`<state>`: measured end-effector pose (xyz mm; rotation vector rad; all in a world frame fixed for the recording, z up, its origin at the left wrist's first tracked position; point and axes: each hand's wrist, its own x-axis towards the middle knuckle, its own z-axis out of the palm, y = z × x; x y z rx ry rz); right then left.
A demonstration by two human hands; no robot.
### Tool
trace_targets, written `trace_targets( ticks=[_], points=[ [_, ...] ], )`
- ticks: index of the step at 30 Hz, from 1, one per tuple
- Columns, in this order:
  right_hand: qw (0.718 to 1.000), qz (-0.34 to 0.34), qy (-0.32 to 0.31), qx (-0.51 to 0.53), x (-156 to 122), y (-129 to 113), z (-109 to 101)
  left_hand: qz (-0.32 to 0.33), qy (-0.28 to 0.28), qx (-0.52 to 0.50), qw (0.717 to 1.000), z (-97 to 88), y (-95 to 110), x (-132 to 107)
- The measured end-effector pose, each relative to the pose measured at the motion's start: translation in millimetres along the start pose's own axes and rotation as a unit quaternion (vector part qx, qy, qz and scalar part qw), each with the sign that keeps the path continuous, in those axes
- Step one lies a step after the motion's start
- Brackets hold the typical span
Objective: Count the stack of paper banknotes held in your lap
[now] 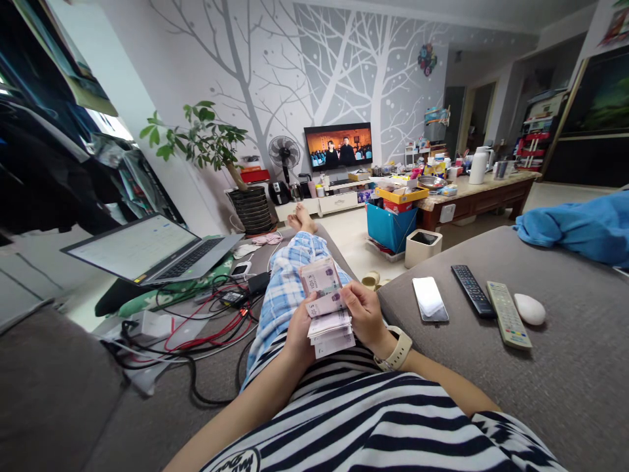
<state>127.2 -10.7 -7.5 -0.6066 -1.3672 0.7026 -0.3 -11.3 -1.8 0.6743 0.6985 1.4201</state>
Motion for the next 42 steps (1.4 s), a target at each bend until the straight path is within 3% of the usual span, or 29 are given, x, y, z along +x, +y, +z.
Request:
trace_targets(
  ticks=[5, 10, 19, 42],
  points=[
    [1.0, -0.017, -0.01, 0.014, 0, -1, 1, -0.01, 0.03, 0.009, 0.999, 1.7, 0, 1],
    [1.0, 0.005, 0.0, 0.017, -1, 2, 0, -0.001, 0.014, 0.021, 1.0, -2.9, -2, 2],
    [0.994, 0.064, 0.092, -0.002, 5, 14, 0, 0.006, 0.005, 0.036, 0.999, -0.8, 2, -3],
    [0.995, 0.07, 0.065, -0.03, 8, 12, -1, 0.018, 0.021, 0.037, 0.999, 1.8, 2, -5]
  ],
)
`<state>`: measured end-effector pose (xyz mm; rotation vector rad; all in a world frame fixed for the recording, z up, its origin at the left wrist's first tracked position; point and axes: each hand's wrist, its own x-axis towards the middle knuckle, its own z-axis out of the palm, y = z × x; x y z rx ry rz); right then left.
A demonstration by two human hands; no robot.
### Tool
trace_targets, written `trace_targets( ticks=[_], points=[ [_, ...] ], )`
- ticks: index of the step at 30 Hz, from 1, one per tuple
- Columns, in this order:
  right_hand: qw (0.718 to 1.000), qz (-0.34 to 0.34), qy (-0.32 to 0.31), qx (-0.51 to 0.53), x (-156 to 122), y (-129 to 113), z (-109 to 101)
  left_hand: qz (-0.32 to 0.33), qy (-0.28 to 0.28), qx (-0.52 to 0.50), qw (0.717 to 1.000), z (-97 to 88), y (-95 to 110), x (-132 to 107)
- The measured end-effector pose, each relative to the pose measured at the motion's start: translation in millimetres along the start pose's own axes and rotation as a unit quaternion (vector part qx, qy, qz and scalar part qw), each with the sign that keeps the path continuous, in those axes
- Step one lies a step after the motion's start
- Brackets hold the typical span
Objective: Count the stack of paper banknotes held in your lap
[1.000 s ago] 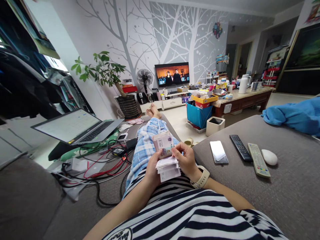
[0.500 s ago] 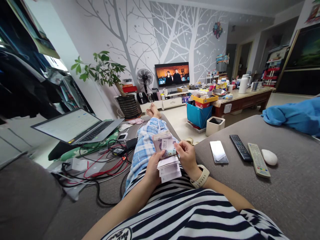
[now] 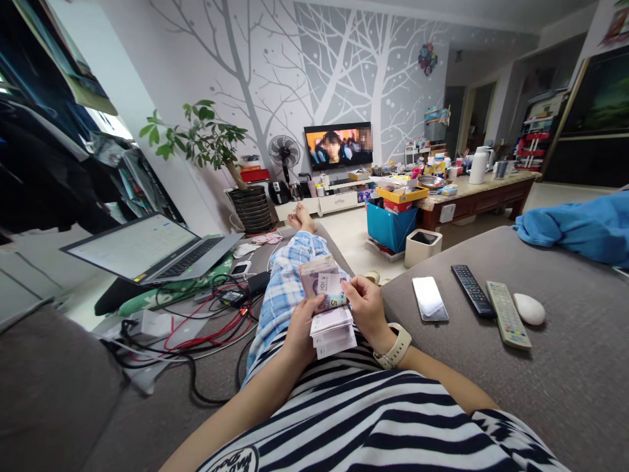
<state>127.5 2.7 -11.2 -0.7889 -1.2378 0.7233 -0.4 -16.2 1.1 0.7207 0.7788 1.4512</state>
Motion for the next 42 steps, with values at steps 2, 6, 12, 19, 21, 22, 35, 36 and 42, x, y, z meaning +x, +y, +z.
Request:
trace_targets(
  ticks=[2, 6, 12, 19, 21, 22, 35, 36, 42],
  points=[
    [1.0, -0.002, 0.001, -0.001, -0.1, 0.2, 0.1, 0.001, 0.0, 0.001, 1.0, -0.3, -0.4, 0.1],
    [1.0, 0.0, 0.002, 0.003, -0.3, -0.2, 0.5, 0.005, -0.015, 0.008, 1.0, 0.4, 0.1, 0.6],
    [1.0, -0.007, 0.0, 0.011, -2.3, -2.6, 1.0, 0.019, -0.014, -0.004, 1.0, 0.5, -0.2, 3.7],
    [1.0, -0.011, -0.017, 0.02, -4.2, -2.5, 0.7, 0.064, -0.021, 0.052, 0.996, -3.4, -2.1, 5.8],
    [1.0, -0.012, -0.019, 0.021, -4.5, -2.3, 0.6, 0.07, -0.024, 0.062, 0.995, -2.7, -1.4, 5.5],
    [0.999, -0.013, -0.021, 0.021, -4.7, -2.3, 0.5, 0.071, -0.023, 0.062, 0.995, -2.2, -1.0, 5.2],
    [0.999, -0.013, -0.038, 0.031, -6.4, -1.8, -0.4, 0.018, -0.01, 0.031, 0.999, -3.2, -2.6, 5.4],
    [0.999, -0.012, -0.04, 0.033, -6.4, -1.8, -0.4, 0.02, -0.008, 0.034, 0.999, -2.7, -2.1, 5.0],
    [0.998, -0.023, -0.044, 0.03, -6.1, -1.4, -0.6, 0.03, -0.012, 0.042, 0.999, -1.8, -1.0, 3.2]
  ],
)
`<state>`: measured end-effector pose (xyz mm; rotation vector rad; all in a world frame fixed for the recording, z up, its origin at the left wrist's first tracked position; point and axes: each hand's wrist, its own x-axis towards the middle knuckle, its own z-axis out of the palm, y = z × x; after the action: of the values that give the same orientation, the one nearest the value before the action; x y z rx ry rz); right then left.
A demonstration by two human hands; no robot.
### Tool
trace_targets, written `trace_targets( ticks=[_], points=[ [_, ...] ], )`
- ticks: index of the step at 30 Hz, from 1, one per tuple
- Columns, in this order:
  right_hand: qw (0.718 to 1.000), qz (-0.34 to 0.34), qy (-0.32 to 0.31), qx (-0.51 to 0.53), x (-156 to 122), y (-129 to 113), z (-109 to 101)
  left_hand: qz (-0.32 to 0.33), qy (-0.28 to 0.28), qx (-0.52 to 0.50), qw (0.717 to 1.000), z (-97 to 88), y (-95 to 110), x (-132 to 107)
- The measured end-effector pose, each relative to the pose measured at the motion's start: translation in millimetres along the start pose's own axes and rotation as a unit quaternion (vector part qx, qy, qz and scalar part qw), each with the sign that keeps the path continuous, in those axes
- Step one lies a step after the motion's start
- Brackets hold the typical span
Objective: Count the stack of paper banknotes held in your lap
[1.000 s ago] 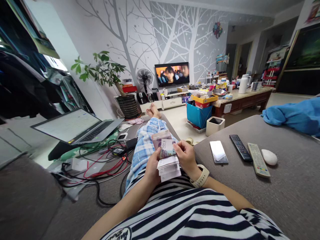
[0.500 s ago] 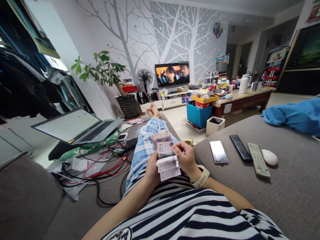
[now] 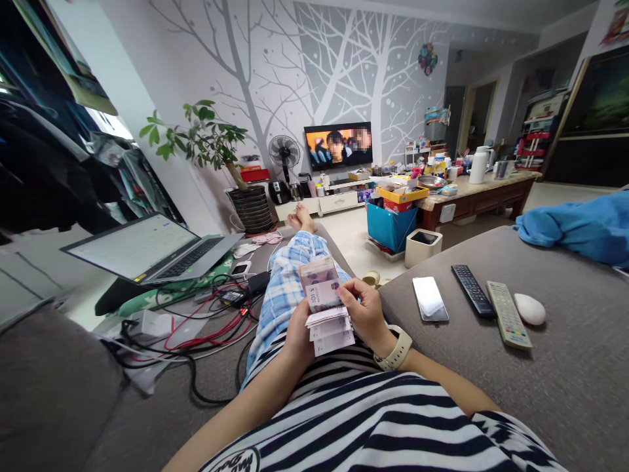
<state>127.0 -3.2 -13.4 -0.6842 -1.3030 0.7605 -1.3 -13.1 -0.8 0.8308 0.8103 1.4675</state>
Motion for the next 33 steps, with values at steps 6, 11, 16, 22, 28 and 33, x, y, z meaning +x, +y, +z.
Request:
trace_targets(
  ticks=[6, 11, 16, 22, 28, 33],
  points=[
    [1.0, -0.01, 0.003, -0.01, 0, -5, 1, 0.008, -0.002, 0.009, 1.0, -3.6, -3, 2],
    [0.999, -0.026, 0.01, -0.018, -1, -9, 2, 0.024, -0.014, 0.025, 0.999, -3.2, -3, 1],
    [0.999, -0.024, -0.01, 0.029, 0, -9, 3, -0.013, -0.001, -0.023, 1.0, -1.4, -4, 2],
    [0.999, -0.023, -0.009, 0.03, 0, -2, 1, -0.037, -0.005, -0.06, 0.998, -1.8, -5, 4],
    [0.999, 0.018, 0.043, -0.001, 4, 5, -1, -0.048, -0.017, -0.032, 0.998, -1.8, 0, -2],
    [0.999, 0.033, 0.041, -0.01, 6, 3, 0, -0.041, -0.003, -0.038, 0.998, 1.7, 3, -5]
  ],
)
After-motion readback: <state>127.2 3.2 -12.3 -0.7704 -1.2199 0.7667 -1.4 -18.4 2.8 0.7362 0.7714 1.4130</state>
